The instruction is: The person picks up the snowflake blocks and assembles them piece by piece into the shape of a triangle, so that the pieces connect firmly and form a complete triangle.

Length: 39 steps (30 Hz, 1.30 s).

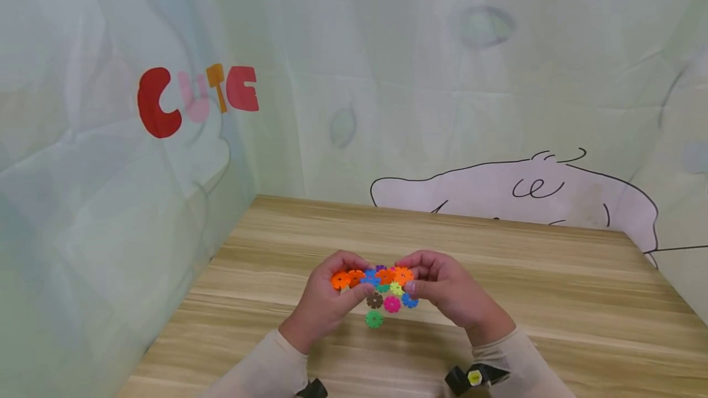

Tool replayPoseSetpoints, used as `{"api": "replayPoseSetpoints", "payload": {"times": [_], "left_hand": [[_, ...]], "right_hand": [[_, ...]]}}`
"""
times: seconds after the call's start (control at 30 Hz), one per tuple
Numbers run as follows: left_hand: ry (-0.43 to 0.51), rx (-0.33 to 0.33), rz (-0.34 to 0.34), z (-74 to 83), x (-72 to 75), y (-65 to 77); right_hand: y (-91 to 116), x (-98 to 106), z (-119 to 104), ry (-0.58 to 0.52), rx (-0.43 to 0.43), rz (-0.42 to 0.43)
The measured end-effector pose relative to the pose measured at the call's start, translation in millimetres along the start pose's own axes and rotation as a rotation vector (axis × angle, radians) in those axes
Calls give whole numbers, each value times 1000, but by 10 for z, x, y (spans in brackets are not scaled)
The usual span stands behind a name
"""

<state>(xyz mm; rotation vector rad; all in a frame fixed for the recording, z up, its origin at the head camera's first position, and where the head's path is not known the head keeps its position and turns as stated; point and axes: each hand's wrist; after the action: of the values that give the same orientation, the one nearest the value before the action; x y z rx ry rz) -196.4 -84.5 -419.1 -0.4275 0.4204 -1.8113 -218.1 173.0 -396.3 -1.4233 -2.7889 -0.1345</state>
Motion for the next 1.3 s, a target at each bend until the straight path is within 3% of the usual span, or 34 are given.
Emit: {"api": "replayPoseSetpoints", "payload": {"times": [0.43,0.67,0.83,0.9,1.1,1.3], "left_hand": [[31,-21,-56,16,-14,28],[-31,-20,-61,45,-15,23],[-138,-25,12,35,-13,9],[-137,-19,62,22,-14,0],[18,-5,189,-23,-8,-22],[75,-56,230,-37,-38,-36]], "right_hand": [[18,-15,-15,41,40,1],[19,-38,-19,68,38,22],[8,-55,-9,44,28,55],[9,-63,-8,37,25,89],[5,-118,12,46,45,181],[-46,-228,48,113,94,156]]}}
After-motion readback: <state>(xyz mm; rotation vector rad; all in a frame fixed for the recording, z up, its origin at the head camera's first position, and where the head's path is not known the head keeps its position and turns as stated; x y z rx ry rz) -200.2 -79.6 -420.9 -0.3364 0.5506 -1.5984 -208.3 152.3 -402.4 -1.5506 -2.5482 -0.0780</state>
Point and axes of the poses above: each hand's wrist, its own y-axis away from the middle knuckle, its own x-axis out of the back of the hand, z = x × y, and after that the axes turned 11 degrees about -x, right-handed
